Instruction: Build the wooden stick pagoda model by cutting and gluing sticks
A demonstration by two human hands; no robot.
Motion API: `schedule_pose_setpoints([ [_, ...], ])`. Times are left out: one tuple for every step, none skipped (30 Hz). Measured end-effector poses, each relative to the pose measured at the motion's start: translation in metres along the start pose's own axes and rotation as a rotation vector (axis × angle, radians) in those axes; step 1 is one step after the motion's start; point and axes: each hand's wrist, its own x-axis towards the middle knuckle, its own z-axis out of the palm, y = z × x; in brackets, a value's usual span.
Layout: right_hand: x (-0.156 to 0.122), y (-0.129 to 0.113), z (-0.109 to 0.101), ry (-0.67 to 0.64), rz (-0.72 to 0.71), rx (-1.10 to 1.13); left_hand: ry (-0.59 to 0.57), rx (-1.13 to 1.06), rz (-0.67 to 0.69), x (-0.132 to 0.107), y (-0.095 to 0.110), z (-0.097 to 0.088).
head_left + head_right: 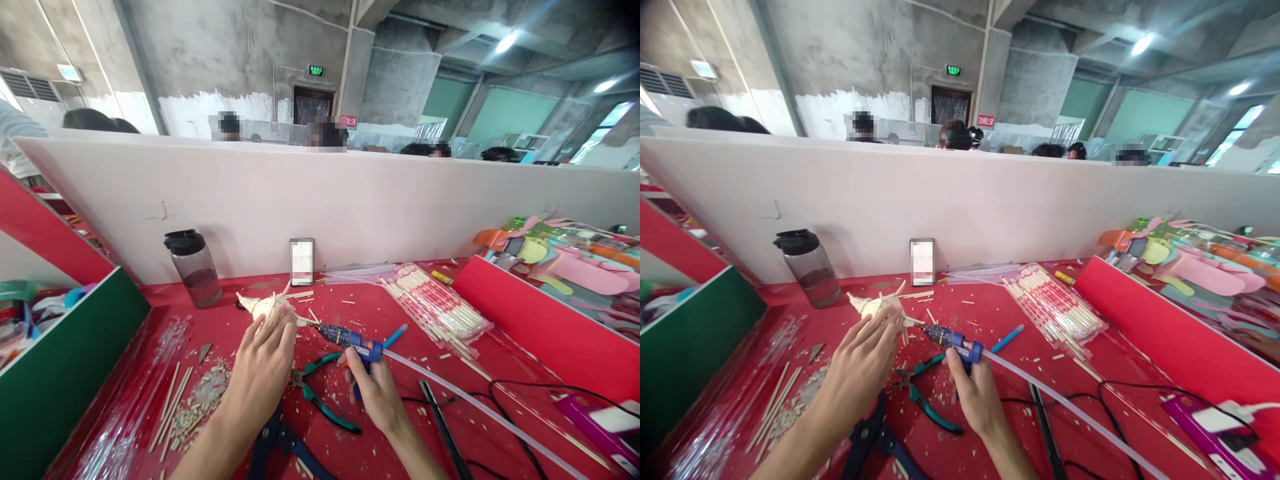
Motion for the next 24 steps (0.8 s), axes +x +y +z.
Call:
schedule_pose_setpoints([
  [0.0, 0.001, 0.0, -0.002, 0.029, 0.007, -0.006, 0.006, 0.0, 0.0, 0.0, 0.0],
  [0.001, 0.001, 0.0, -0.01, 0.059, 0.014, -0.007, 0.01, 0.0, 0.0, 0.0, 0.0],
  [0.001, 0.001, -0.001, -0.019, 0.081, 0.021, -0.002, 0.012, 0.001, 0.0, 0.001, 0.0],
  [0.001, 0.001, -0.001, -0.023, 0.089, 0.023, 0.004, 0.011, 0.003, 0.0, 0.001, 0.0],
  [0.0, 0.0, -0.001, -0.024, 0.088, 0.023, 0.009, 0.01, 0.005, 0.001, 0.001, 0.0],
  [-0.001, -0.001, -0.002, -0.022, 0.08, 0.02, 0.015, 0.009, 0.006, 0.001, 0.0, -0.001],
  [-0.002, -0.003, -0.002, -0.017, 0.064, 0.013, 0.018, 0.008, 0.009, 0.001, 0.0, -0.001],
  [-0.004, -0.005, -0.003, -0.009, 0.043, 0.003, 0.02, 0.008, 0.01, 0.001, 0.0, -0.001],
  [-0.005, -0.006, -0.003, 0.003, 0.019, -0.009, 0.023, 0.007, 0.012, 0.002, 0.0, -0.001],
  [-0.007, -0.007, -0.004, 0.018, -0.007, -0.022, 0.027, 0.005, 0.012, 0.002, 0.0, -0.001],
  [-0.008, -0.008, -0.004, 0.035, -0.033, -0.038, 0.031, 0.003, 0.011, 0.002, 0.0, -0.001],
  [-0.009, -0.009, -0.004, 0.053, -0.058, -0.057, 0.034, 0.0, 0.011, 0.002, 0.0, -0.001],
  [-0.009, -0.009, -0.004, 0.067, -0.08, -0.078, 0.032, -0.003, 0.01, 0.001, 0.0, -0.001],
  [-0.009, -0.01, -0.003, 0.075, -0.099, -0.101, 0.031, -0.003, 0.007, 0.001, 0.0, -0.001],
  [-0.009, -0.009, -0.003, 0.074, -0.114, -0.123, 0.027, -0.003, 0.007, 0.001, 0.0, -0.001],
  [-0.008, -0.009, -0.002, 0.065, -0.128, -0.143, 0.023, 0.0, 0.005, 0.001, 0.0, -0.001],
  [-0.008, -0.009, -0.002, 0.048, -0.142, -0.161, 0.019, 0.003, 0.004, 0.001, 0.0, -0.001],
  [-0.008, -0.009, -0.001, 0.032, -0.157, -0.18, 0.017, 0.006, 0.003, 0.001, 0.0, -0.001],
  [-0.008, -0.008, 0.0, 0.021, -0.173, -0.202, 0.015, 0.009, 0.002, 0.001, 0.001, -0.001],
  [-0.008, -0.008, 0.0, 0.018, -0.19, -0.223, 0.015, 0.011, 0.002, 0.001, 0.001, -0.001],
  [-0.009, -0.008, 0.0, 0.02, -0.206, -0.243, 0.014, 0.014, 0.001, 0.001, 0.001, -0.001],
  [-0.009, -0.008, 0.001, 0.025, -0.219, -0.261, 0.014, 0.016, -0.001, 0.001, 0.001, -0.002],
  [-0.01, -0.008, 0.001, 0.028, -0.231, -0.274, 0.01, 0.019, -0.002, 0.002, 0.001, -0.002],
  [-0.011, -0.008, 0.001, 0.027, -0.24, -0.284, 0.008, 0.021, -0.002, 0.002, 0.001, -0.002],
])
